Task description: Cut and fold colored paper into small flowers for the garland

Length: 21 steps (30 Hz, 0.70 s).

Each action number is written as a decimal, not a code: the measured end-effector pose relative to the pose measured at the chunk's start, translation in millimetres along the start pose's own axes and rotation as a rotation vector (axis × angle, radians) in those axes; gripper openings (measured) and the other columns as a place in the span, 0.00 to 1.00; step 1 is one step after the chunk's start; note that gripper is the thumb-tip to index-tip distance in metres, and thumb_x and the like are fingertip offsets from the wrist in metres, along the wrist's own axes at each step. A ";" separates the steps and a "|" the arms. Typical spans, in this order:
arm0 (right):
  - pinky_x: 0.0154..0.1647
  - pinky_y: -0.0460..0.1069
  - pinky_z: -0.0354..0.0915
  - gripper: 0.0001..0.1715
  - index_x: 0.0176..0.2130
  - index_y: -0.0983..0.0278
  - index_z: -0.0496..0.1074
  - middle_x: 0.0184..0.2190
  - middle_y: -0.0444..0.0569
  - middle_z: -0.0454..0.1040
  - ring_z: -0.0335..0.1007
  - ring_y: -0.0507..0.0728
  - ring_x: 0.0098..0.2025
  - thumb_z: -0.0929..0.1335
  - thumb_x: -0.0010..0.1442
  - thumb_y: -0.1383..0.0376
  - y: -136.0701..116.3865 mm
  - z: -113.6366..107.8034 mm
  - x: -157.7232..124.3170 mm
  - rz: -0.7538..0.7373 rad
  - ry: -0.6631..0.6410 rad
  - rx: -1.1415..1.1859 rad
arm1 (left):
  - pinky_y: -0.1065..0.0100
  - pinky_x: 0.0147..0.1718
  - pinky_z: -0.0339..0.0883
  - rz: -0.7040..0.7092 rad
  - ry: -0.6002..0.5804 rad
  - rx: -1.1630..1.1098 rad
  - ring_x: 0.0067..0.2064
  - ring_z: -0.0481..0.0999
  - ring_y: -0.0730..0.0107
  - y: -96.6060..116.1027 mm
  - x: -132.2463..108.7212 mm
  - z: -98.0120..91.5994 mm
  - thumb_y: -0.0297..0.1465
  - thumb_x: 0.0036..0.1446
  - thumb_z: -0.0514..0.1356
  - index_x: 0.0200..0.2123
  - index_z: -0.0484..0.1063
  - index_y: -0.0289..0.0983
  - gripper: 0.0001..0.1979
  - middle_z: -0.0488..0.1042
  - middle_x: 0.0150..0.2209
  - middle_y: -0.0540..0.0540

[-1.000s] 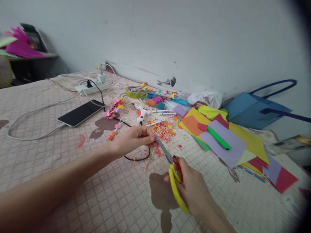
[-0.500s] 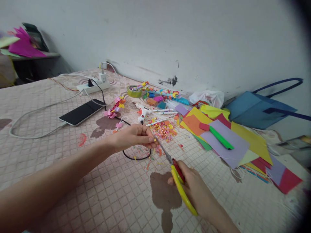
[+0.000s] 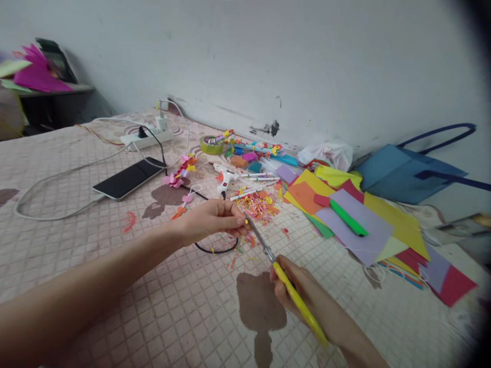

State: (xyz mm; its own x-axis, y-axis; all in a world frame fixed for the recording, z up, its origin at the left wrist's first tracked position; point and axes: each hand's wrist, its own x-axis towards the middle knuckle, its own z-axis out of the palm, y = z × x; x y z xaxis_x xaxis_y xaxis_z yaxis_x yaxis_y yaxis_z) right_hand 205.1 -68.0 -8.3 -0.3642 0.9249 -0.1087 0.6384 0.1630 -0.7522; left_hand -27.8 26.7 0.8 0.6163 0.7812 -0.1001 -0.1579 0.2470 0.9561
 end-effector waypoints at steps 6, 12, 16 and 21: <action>0.20 0.44 0.58 0.09 0.25 0.62 0.58 0.20 0.41 0.62 0.58 0.49 0.21 0.62 0.55 0.62 -3.0 4.0 8.9 0.052 0.054 0.167 | 0.72 0.35 0.66 -0.006 0.042 -0.045 0.32 0.75 0.76 -1.6 -0.4 5.2 0.30 0.51 0.63 0.28 0.70 0.32 0.07 0.76 0.30 0.47; 0.18 0.43 0.56 0.13 0.31 0.62 0.61 0.20 0.38 0.59 0.55 0.48 0.20 0.65 0.54 0.55 -6.0 8.0 20.1 0.115 0.242 0.415 | 0.72 0.34 0.65 -0.071 0.109 -0.146 0.32 0.74 0.76 -20.1 -4.0 30.6 0.32 0.51 0.63 0.28 0.68 0.32 0.08 0.76 0.30 0.47; 0.22 0.44 0.59 0.11 0.33 0.63 0.64 0.26 0.42 0.66 0.59 0.49 0.23 0.67 0.51 0.61 -11.8 9.6 23.4 0.081 0.352 0.431 | 0.72 0.32 0.64 -0.071 0.068 -0.040 0.30 0.72 0.76 -30.5 -7.2 41.5 0.32 0.52 0.62 0.30 0.69 0.32 0.09 0.75 0.29 0.47; 0.21 0.44 0.60 0.08 0.31 0.63 0.63 0.23 0.41 0.67 0.60 0.49 0.22 0.67 0.49 0.64 -20.6 12.1 26.3 0.130 0.350 0.393 | 0.73 0.29 0.63 -0.034 0.045 0.102 0.28 0.70 0.76 -32.2 -7.6 45.6 0.33 0.52 0.61 0.29 0.69 0.32 0.09 0.73 0.26 0.48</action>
State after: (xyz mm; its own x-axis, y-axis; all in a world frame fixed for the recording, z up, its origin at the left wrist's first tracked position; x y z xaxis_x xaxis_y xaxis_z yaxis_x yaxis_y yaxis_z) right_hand 174.1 -51.2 -3.6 -0.0085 0.9990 -0.0442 0.3373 -0.0387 -0.9406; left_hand 7.8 -13.3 -16.6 0.5842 0.7989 -0.1428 -0.0568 0.2159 0.9748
